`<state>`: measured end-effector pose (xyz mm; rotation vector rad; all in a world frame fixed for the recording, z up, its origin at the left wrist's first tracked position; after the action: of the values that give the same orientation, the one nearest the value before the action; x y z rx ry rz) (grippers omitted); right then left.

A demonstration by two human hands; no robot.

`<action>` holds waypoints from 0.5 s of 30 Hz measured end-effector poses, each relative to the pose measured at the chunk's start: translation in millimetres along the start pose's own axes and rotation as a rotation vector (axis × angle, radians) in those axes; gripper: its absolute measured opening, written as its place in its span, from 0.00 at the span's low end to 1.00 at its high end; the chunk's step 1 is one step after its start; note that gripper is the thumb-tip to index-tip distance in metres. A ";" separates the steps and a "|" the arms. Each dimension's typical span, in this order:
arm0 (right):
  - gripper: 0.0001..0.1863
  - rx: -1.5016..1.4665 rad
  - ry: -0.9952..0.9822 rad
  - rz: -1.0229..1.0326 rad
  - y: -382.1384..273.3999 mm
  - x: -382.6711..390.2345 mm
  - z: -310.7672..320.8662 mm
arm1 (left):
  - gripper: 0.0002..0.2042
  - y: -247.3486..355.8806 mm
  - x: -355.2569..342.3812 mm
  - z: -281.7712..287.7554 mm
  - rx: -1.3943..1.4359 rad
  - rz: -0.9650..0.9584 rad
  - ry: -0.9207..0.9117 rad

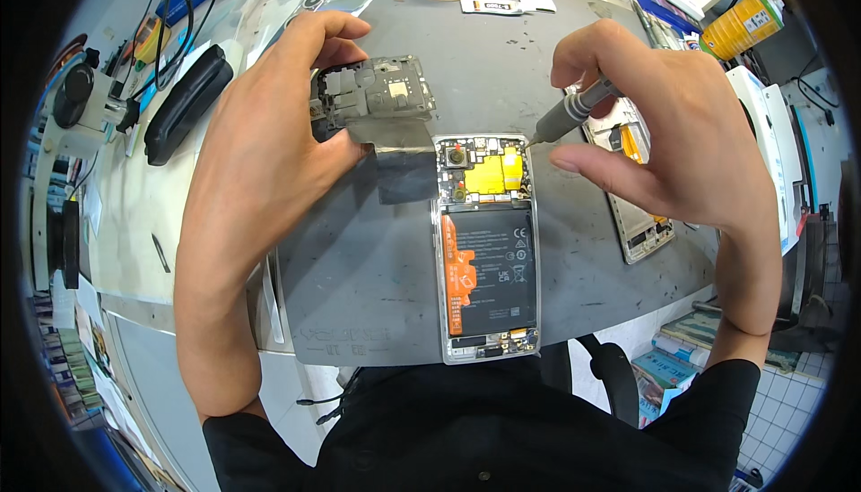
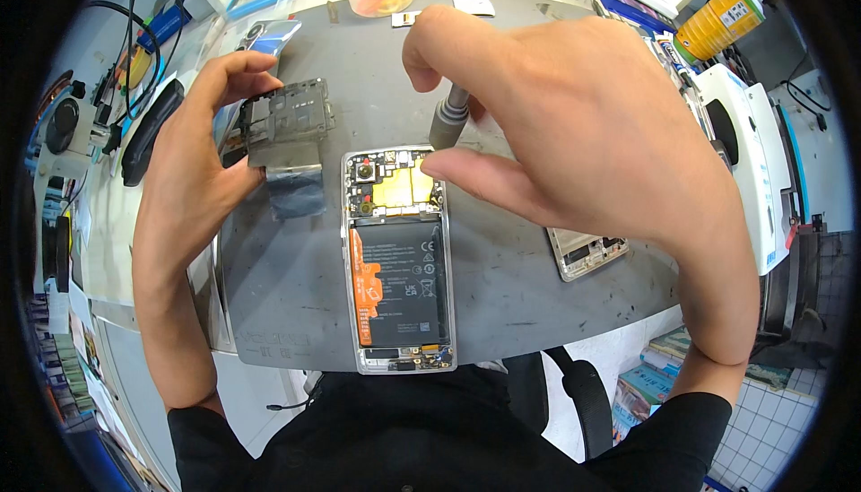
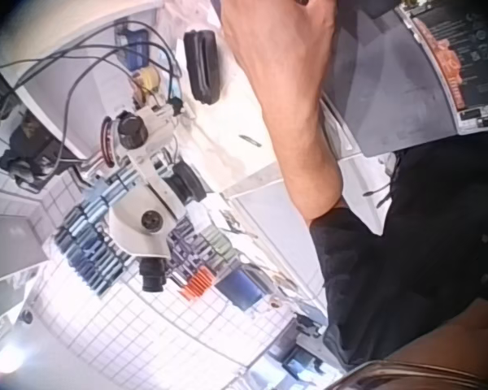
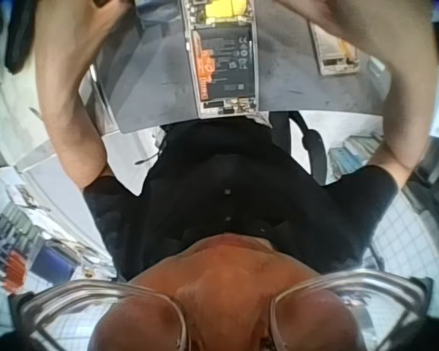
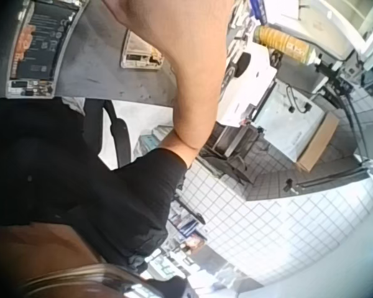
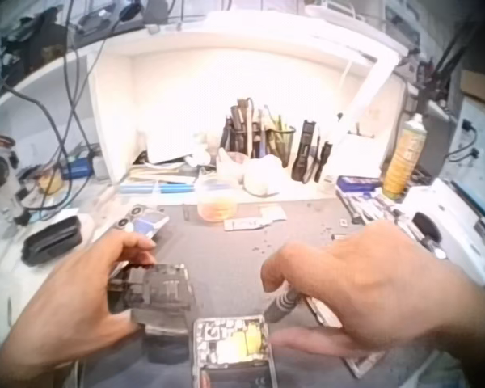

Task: The person repairs a disassembled smartphone on a workbench. They use a screwdriver to remove screws from a metal bracket, lift the bracket to expose internal components, and then reposition and secure the bracket back in place.

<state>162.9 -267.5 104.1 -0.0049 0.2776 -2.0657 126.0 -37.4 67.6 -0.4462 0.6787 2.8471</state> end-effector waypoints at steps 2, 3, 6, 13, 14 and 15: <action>0.21 -0.035 0.139 0.142 -4.0 -1.4 -1.1 | 0.31 0.6 0.2 0.1 0.001 -0.006 0.002; 0.20 -0.044 0.173 0.174 -4.6 -1.1 -1.1 | 0.31 0.6 0.2 -0.1 0.003 -0.008 0.004; 0.17 0.012 0.107 0.051 2.1 1.8 -4.4 | 0.31 1.4 -0.4 -1.9 0.024 -0.014 0.006; 0.19 0.028 0.217 0.117 -4.9 -2.0 -2.7 | 0.31 3.6 0.1 -2.0 0.057 -0.031 -0.008; 0.19 0.066 0.213 0.090 -3.8 -1.1 -3.7 | 0.31 3.8 0.3 -2.1 0.056 -0.033 -0.008; 0.20 0.103 0.208 0.064 -2.7 -0.1 -4.9 | 0.31 4.0 0.8 -2.0 0.054 -0.035 -0.007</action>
<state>160.0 -265.2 99.9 0.2798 0.2944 -2.0160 124.9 -41.8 67.2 -0.4355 0.7369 2.7894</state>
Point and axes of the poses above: each hand's wrist, its own x-axis away from the middle knuckle, its own z-axis out of the back of the hand, y = z × x, the point moved 6 cm from there along -x, towards the middle knuckle, and after that the axes turned 7 degrees about -x, right-handed, at the moved point
